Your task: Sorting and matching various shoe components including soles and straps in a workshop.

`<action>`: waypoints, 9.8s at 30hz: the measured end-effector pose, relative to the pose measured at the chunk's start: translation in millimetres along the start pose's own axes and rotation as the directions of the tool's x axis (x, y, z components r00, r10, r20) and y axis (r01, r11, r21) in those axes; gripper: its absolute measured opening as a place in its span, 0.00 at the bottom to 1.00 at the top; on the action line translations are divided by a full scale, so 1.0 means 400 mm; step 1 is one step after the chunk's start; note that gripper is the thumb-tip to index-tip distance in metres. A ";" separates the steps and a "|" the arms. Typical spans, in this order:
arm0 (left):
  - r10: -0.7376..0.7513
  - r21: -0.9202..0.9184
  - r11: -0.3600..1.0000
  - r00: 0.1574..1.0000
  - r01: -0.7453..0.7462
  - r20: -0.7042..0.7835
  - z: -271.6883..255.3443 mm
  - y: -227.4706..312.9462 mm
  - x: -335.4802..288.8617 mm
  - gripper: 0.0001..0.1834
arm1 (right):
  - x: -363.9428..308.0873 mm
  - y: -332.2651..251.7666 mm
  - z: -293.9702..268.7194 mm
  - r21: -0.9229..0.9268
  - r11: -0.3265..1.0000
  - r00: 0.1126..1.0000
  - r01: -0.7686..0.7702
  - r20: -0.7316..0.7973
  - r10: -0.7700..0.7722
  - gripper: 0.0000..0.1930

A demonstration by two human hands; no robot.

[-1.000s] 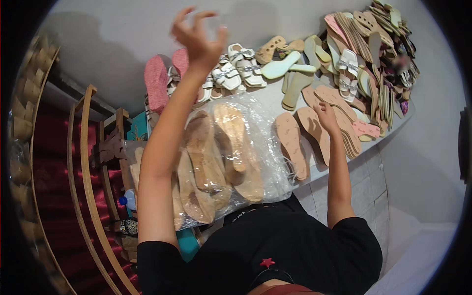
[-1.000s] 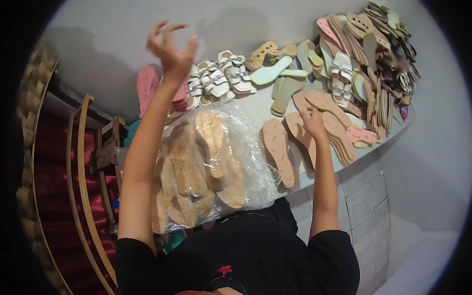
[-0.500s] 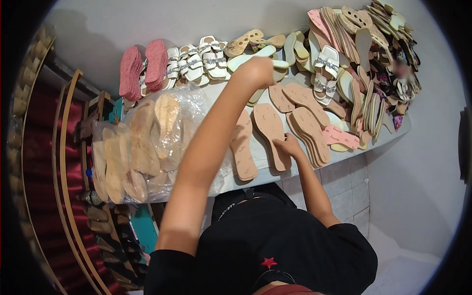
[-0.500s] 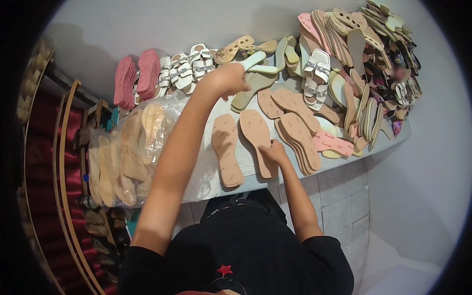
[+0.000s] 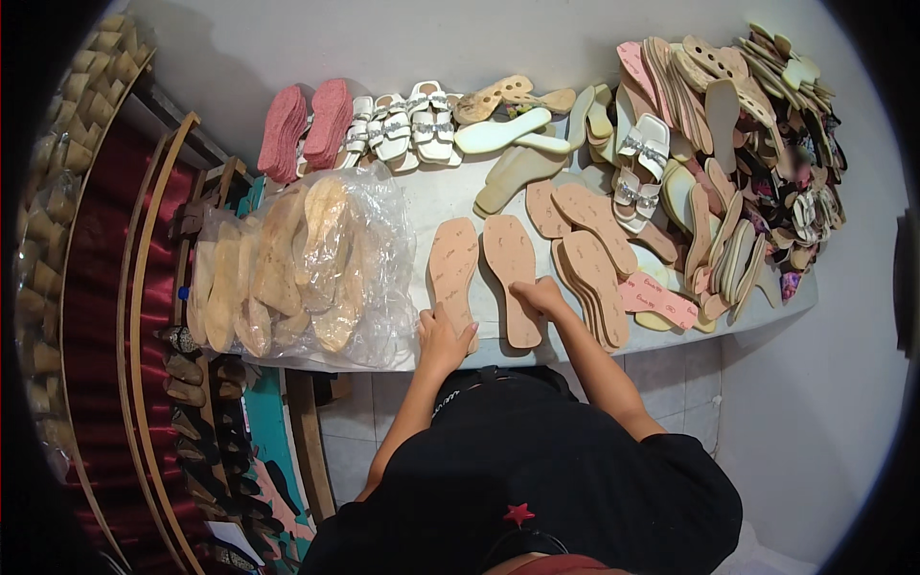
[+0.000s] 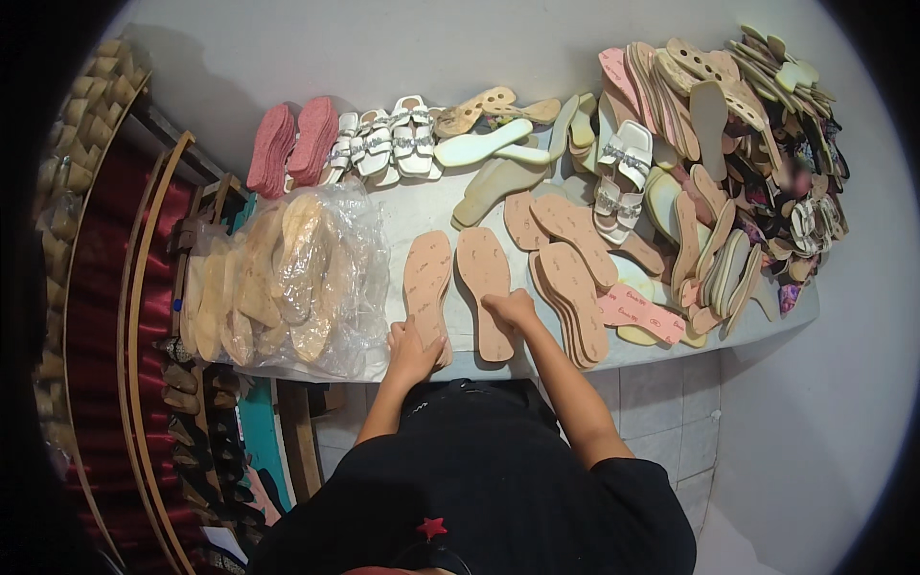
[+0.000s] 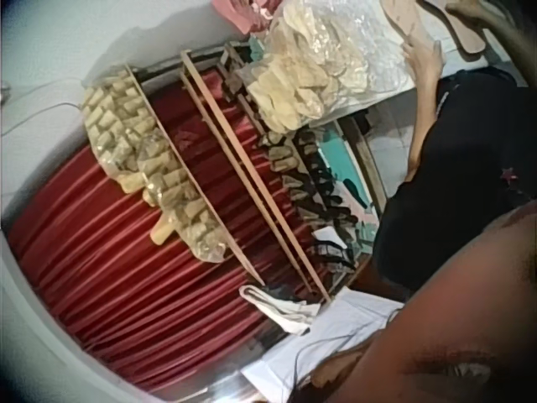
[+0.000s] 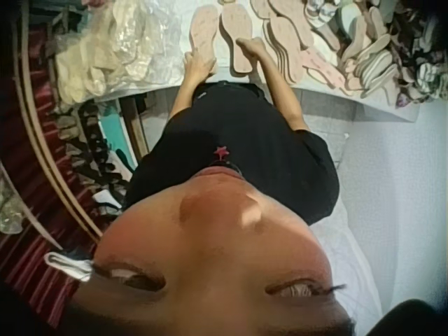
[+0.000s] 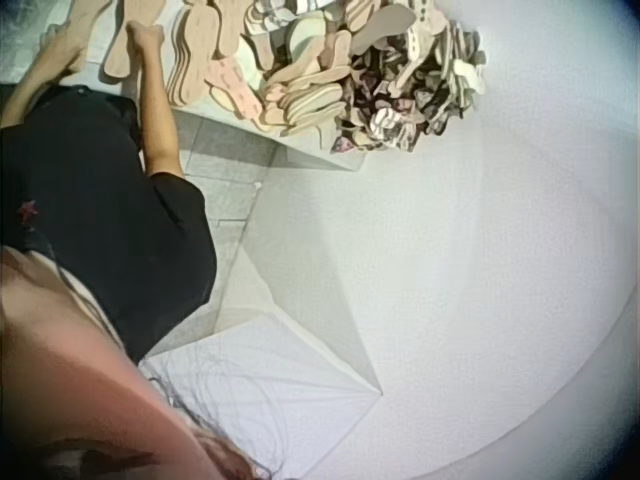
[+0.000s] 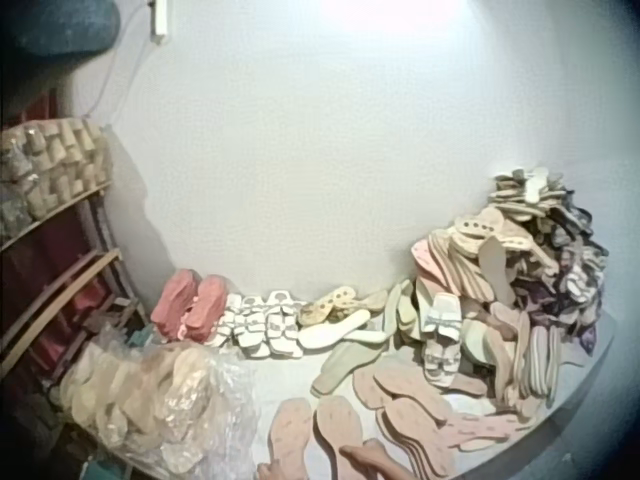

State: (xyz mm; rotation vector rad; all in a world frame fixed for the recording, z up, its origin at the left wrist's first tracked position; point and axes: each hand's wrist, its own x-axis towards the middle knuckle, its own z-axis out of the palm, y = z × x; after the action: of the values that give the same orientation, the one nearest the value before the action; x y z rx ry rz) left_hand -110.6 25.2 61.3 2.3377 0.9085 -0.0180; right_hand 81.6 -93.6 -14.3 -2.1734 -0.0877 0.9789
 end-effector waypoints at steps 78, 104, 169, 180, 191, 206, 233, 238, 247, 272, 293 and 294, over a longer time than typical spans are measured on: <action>-0.421 -0.269 0.755 0.757 0.598 0.499 -0.701 -0.409 0.965 0.46 | 0.415 -0.828 0.267 -0.292 0.847 0.686 0.444 -0.498 -0.531 0.29; 0.370 -0.733 0.680 0.861 0.004 0.348 -0.740 -0.266 0.875 0.26 | 0.171 -1.039 0.313 0.846 0.460 0.815 0.269 0.054 -0.576 0.21; 0.191 -0.775 0.354 0.771 0.523 0.607 -0.160 0.257 0.594 0.31 | 0.064 -0.163 -0.406 0.687 0.726 0.912 0.041 0.270 -0.307 0.27; 0.066 -0.585 0.536 0.661 0.608 0.748 0.008 0.312 0.626 0.31 | 0.095 -0.159 -0.350 -0.117 0.990 0.991 0.075 -0.101 -0.087 0.43; 0.247 -0.750 0.498 0.757 0.435 0.604 0.065 0.219 0.695 0.34 | -0.013 -0.078 -0.283 -0.046 0.973 0.794 0.225 -0.570 -0.210 0.35; -0.076 -0.447 0.885 0.907 -0.131 -0.415 0.016 0.507 0.513 0.42 | -0.177 0.303 -0.535 0.434 0.691 0.650 0.578 -0.757 -0.067 0.16; 0.666 -0.884 0.457 0.697 -0.101 0.264 0.817 1.480 0.157 0.09 | -0.186 0.804 -1.476 0.511 0.663 0.630 0.547 -0.773 0.076 0.15; 0.699 -0.787 0.613 0.513 -0.070 0.499 0.921 1.655 0.210 0.16 | -0.131 0.833 -1.587 0.517 0.711 0.676 0.478 -0.733 0.079 0.16; 0.505 -0.783 0.592 0.670 0.191 0.544 1.128 1.866 0.282 0.22 | -0.001 0.878 -1.941 0.490 0.626 0.563 0.606 -0.821 0.096 0.21; 0.626 -0.855 -0.134 0.711 0.502 0.320 1.230 2.037 0.278 0.24 | 0.244 0.805 -2.222 0.829 0.411 0.779 0.379 -0.525 0.342 0.44; 0.384 -0.978 0.067 0.899 0.200 0.210 1.342 2.053 0.227 0.18 | 0.248 0.850 -2.198 0.800 0.026 0.775 0.600 -0.589 0.228 0.40; 0.381 -0.977 0.068 0.900 0.200 0.211 1.342 2.050 0.221 0.18 | 0.224 0.840 -2.198 0.806 0.023 0.774 0.591 -0.575 0.266 0.37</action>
State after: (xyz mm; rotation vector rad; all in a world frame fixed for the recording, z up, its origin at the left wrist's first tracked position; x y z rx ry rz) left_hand 568.9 -686.7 57.3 0.8877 0.2520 0.1247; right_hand 659.6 -833.7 95.0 -0.8460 0.5183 -0.0868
